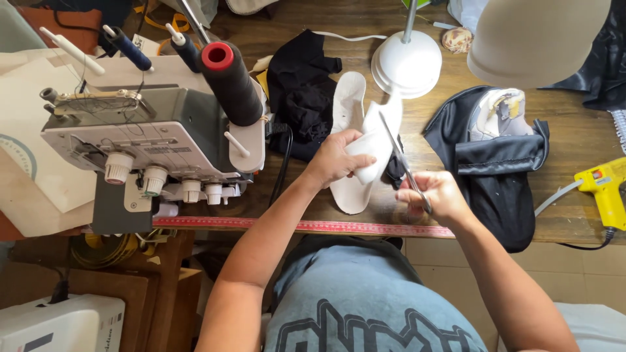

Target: Assembling a shoe by gluing fabric onto the frame and trimming the excess material with scissors

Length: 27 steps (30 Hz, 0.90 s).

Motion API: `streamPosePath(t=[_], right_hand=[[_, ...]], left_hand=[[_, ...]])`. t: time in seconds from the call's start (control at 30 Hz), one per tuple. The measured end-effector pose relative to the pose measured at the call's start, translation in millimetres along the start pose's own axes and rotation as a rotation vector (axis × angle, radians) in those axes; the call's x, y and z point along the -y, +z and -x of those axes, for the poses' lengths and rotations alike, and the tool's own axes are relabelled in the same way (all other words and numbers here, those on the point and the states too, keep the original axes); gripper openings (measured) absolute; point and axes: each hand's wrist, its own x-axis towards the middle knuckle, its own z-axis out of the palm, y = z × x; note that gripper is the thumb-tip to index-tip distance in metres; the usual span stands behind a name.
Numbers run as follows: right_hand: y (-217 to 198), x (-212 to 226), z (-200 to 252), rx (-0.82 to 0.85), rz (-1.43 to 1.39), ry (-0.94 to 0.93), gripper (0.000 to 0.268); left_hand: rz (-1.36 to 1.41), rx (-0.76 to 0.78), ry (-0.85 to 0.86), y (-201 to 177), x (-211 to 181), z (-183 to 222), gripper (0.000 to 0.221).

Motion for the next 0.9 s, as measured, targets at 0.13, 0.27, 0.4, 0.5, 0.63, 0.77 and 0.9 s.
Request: streamPosePath(t=[0.13,0.27,0.4,0.5,0.63,0.77,0.9], right_hand=[[6,14,-11,0.033,-0.035,0.025,0.018],[5,30,9,-0.048,0.107,-0.089,0.036],[11,53,44,-0.228,0.401,-0.370,0.048],[-6,54,74,-0.331,0.488,-0.388,0.045],[-46,58,131,-0.561,0.373,-0.099,0.047],[-117,44,160,-0.679,0.287,0.021,0.049],[-158,64,147,-0.609,0.279,0.064,0.042]], left_hand=[[-0.005,-0.075,0.007,-7,2,9,0.028],[0.081,-0.081,0.008,-11,2,26,0.023],[0.065,0.307,0.021,-9,-27,51,0.042],[0.066,0.541,0.015,0,-63,64,0.068],[0.240,0.685,-0.159,20,-58,57,0.041],[0.083,0.631,-0.046,58,-42,38,0.032],[-0.324,0.422,0.280,92,-65,37,0.042]])
